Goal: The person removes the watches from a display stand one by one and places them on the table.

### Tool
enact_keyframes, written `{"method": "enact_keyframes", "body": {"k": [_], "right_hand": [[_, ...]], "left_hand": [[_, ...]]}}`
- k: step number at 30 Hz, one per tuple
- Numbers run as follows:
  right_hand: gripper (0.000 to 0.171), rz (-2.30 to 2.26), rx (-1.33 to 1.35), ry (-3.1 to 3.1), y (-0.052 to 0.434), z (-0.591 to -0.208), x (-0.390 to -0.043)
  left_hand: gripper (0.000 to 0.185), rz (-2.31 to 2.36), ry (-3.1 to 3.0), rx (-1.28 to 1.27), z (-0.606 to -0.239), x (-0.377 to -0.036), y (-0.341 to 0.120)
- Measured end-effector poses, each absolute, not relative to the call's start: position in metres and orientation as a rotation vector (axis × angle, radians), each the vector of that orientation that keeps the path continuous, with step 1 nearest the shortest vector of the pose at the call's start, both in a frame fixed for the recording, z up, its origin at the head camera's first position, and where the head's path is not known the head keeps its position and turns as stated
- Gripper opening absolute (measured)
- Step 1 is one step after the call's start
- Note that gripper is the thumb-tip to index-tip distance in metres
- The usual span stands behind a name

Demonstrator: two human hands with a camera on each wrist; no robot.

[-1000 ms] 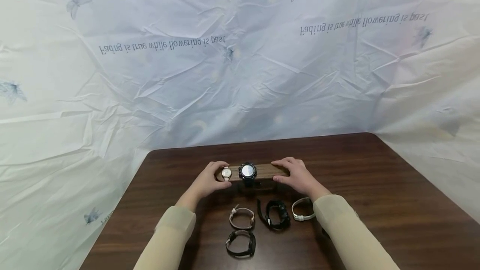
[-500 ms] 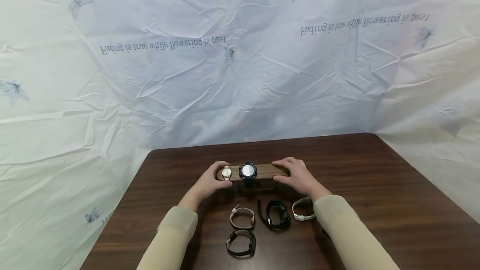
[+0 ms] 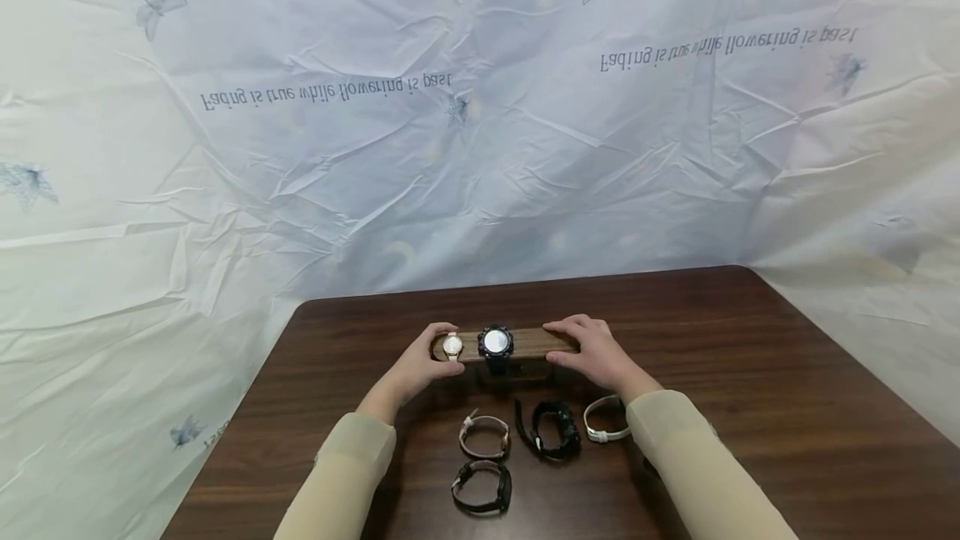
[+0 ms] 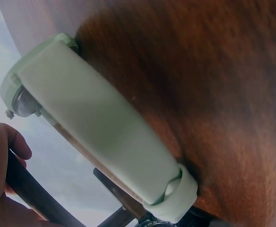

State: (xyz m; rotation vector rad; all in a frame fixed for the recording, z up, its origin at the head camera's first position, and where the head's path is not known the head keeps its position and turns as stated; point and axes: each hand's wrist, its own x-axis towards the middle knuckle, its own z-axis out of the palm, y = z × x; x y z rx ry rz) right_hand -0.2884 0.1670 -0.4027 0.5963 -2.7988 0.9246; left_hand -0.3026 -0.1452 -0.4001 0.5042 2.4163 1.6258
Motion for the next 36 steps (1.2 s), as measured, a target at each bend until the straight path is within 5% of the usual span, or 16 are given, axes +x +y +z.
{"method": "enact_keyframes", "body": {"k": [36], "right_hand": [[0.054,1.116,0.577,-2.889,0.184,-0.395,-0.298]], "left_hand": [[0.063,1.562,2.516,0.530,-0.416,-0.314,-0.147]]}}
